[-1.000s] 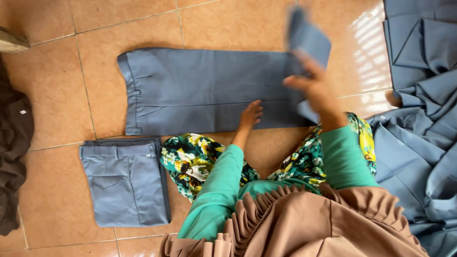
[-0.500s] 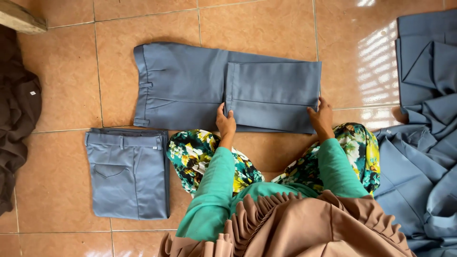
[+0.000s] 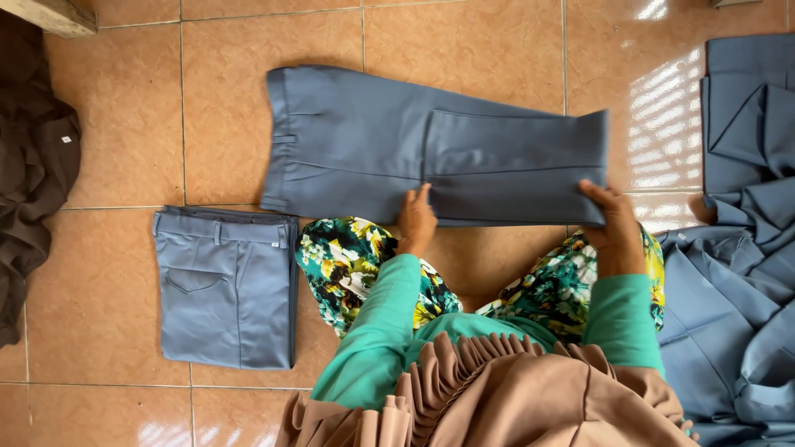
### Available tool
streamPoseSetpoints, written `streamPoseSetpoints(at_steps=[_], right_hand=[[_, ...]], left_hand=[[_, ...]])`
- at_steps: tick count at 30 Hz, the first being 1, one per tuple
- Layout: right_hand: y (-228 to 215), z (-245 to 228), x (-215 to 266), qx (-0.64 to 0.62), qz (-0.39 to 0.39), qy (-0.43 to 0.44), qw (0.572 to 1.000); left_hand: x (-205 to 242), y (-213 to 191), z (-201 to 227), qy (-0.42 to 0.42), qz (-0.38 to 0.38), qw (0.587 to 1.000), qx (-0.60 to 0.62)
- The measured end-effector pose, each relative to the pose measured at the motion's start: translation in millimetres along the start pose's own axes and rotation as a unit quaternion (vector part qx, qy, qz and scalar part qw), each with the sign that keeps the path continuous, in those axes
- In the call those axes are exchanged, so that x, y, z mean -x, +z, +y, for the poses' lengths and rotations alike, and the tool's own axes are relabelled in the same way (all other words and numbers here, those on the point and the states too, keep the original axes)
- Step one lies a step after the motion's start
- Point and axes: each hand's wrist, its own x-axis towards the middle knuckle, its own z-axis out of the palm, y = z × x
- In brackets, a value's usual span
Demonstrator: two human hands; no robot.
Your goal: Folding grey trousers and stacking them neatly on the floor.
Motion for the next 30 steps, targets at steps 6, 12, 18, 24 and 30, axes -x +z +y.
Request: streamPoseSetpoints(at_steps=[6,12,18,24,30], right_hand=[[50.8,-112.6,85.3,0.084,-0.031,-0.187,0.978],[99.9,-89.0,62.6,0.203,-0.025,-0.234,0.950],[164.1,48.2,41.8,0.348,-0.289,-0.132,0.882],[90.1,120.6,9.9,0.608,-0.132,-0.184,0.761],[21.7,152.4,11.9,0.742,-0.108,-0.117,0.651]], left_hand=[[27.2,66.3,76.4,0.224,-0.125,0.945,0.201],[6.9,43.2,76.4,0.122,-0.137,0.928,0.324],[-25.6,-31.2,-20.6,-0.216,-0.110,0.764,0.597],[-42.0,15.3,-73.4,-0.154,0.047,0.947,0.278],[-19.6,7.5,-70.9,-0.052,0.268,0.957,0.093]])
